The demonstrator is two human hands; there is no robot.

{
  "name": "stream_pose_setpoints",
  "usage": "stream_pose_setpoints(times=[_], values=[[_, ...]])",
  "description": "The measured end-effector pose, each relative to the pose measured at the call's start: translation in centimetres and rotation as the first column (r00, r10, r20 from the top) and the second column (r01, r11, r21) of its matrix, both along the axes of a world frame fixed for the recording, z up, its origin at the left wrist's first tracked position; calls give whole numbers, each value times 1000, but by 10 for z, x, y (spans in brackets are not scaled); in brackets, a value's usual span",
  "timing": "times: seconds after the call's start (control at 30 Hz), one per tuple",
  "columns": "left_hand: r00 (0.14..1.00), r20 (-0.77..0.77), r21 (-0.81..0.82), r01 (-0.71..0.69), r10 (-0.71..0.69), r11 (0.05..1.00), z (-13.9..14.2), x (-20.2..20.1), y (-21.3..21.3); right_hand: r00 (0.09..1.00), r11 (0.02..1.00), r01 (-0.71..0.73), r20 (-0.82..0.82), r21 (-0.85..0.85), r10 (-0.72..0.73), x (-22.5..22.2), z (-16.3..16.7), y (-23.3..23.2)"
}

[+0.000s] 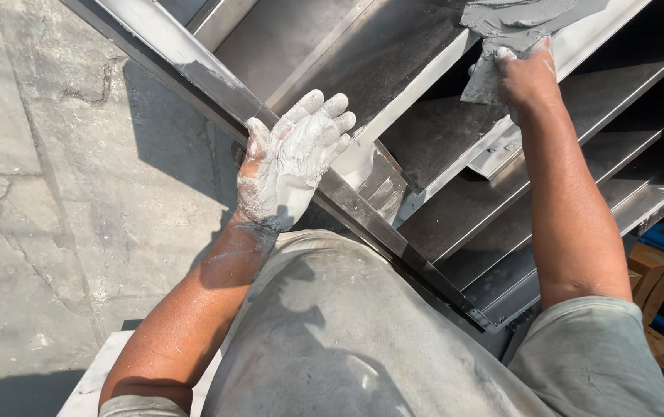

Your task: The person applies a gray paste to the seams and corners of a stainless steel cabinet using a putty knife. They smooth the material along the edges and joints, working methodically across different sections of the unit.

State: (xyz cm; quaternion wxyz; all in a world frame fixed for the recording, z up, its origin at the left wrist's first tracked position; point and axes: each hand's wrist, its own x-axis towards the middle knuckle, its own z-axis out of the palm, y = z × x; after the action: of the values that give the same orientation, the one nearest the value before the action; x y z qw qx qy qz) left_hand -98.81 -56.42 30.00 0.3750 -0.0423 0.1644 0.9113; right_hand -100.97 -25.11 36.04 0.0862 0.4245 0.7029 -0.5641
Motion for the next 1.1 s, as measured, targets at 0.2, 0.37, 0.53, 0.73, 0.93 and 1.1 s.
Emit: stream_pose_setpoints(times=[0.2,0.37,0.53,0.73,0.93,1.1], values=[[997,19,-24,-73,74,997,11,-16,-25,893,935,-334,277,-120,355,56,-25,-79],[1000,10,39,-30,30,999,17,-36,-18,965,996,-38,255,-82,58,99,3,-60],[991,-124,-207,-84,59,975,30,-50,56,952,993,-112,-290,-31,98,152,41,-110],[971,-189,-252,-191,146,949,57,-69,102,865,820,-189,-304,540,399,168,61,-170],[976,-197,-208,-131,89,969,66,-80,60,997,968,-62,59,242,49,78,25,-113],[993,-88,-250,-100,80,963,76,-64,35,957,980,-179,247,83,154,39,25,-127]])
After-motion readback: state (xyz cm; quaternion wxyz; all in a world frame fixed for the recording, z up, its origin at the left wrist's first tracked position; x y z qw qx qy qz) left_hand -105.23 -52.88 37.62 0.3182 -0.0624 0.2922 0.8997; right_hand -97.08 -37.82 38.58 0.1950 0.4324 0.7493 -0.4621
